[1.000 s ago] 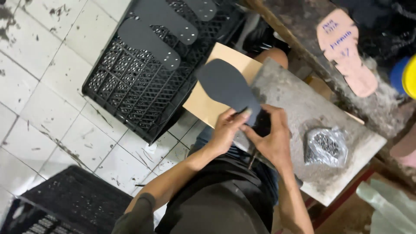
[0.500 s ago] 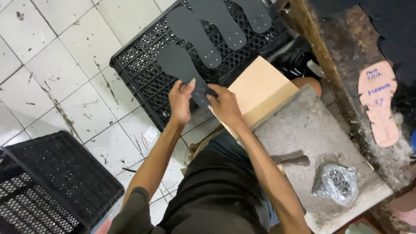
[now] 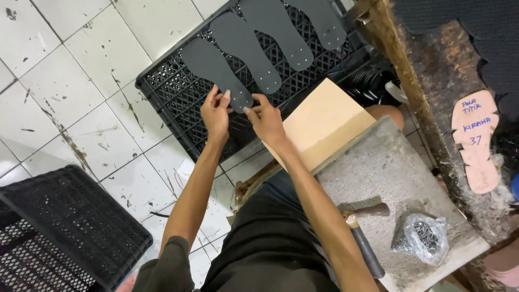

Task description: Nailing heels to shoe soles using a hammer and small nails at a workbench in a factory setting.

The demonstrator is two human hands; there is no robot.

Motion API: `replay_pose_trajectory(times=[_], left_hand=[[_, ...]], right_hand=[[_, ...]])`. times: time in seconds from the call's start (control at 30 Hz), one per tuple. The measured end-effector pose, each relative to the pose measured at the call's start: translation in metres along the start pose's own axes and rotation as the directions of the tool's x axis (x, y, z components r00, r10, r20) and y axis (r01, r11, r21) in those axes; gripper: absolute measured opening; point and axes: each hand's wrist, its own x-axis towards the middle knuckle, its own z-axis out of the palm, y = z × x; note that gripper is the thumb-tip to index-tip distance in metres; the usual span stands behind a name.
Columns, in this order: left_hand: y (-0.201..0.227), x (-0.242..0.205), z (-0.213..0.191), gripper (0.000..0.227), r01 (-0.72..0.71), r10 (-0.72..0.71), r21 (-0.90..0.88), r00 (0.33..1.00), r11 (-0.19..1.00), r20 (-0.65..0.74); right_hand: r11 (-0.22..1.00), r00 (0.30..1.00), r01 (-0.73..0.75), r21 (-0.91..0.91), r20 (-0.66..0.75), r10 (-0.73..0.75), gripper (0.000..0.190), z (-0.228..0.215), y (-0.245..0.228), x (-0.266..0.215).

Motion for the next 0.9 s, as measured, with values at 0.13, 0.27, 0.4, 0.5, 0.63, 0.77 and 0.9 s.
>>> replay_pose_trajectory(times=[0.13,0.27,0.4,0.5,0.63,0.77,0.9], left_hand=[[-0.005,0.003,0.000,0.045,-0.020,0.020,-0.032,1.000,0.999,-0.006],[-0.016,0.008,-0.002,0.042,-0.062,0.061,-0.054,0.998,0.997,-0.018],[-0.014,0.004,0.000,0.041,-0.077,0.076,-0.037,0.997,0.996,-0.016],[-0.016,-0.001,0.004,0.041,-0.104,0.105,-0.042,0.995,0.994,-0.002],[-0.023,-0.016,0.013,0.043,-0.219,0.228,0.080,0.964,0.972,-0.133],[0.008,-0.069,0.034,0.031,-0.381,0.400,0.153,0.909,0.912,-0.117],[-0.001,-0.113,0.079,0.025,-0.324,0.322,0.043,0.946,0.945,0.043]], right_hand=[[0.999,0.999,-0.033,0.001,0.034,0.033,0.037,0.004,0.007,0.006],[0.998,0.997,-0.065,0.026,0.046,0.064,0.035,0.008,0.009,0.008],[0.996,0.996,-0.083,0.020,0.042,0.082,0.035,0.007,0.006,0.007],[0.996,0.996,-0.077,0.036,0.041,0.075,0.036,0.002,0.007,0.007],[0.999,0.999,-0.035,0.034,-0.025,0.036,0.022,-0.017,0.005,-0.001],[0.992,0.977,-0.026,0.122,-0.206,0.051,0.013,-0.068,-0.007,-0.022],[0.978,0.926,-0.065,0.196,-0.355,0.132,0.015,-0.145,0.002,-0.051]])
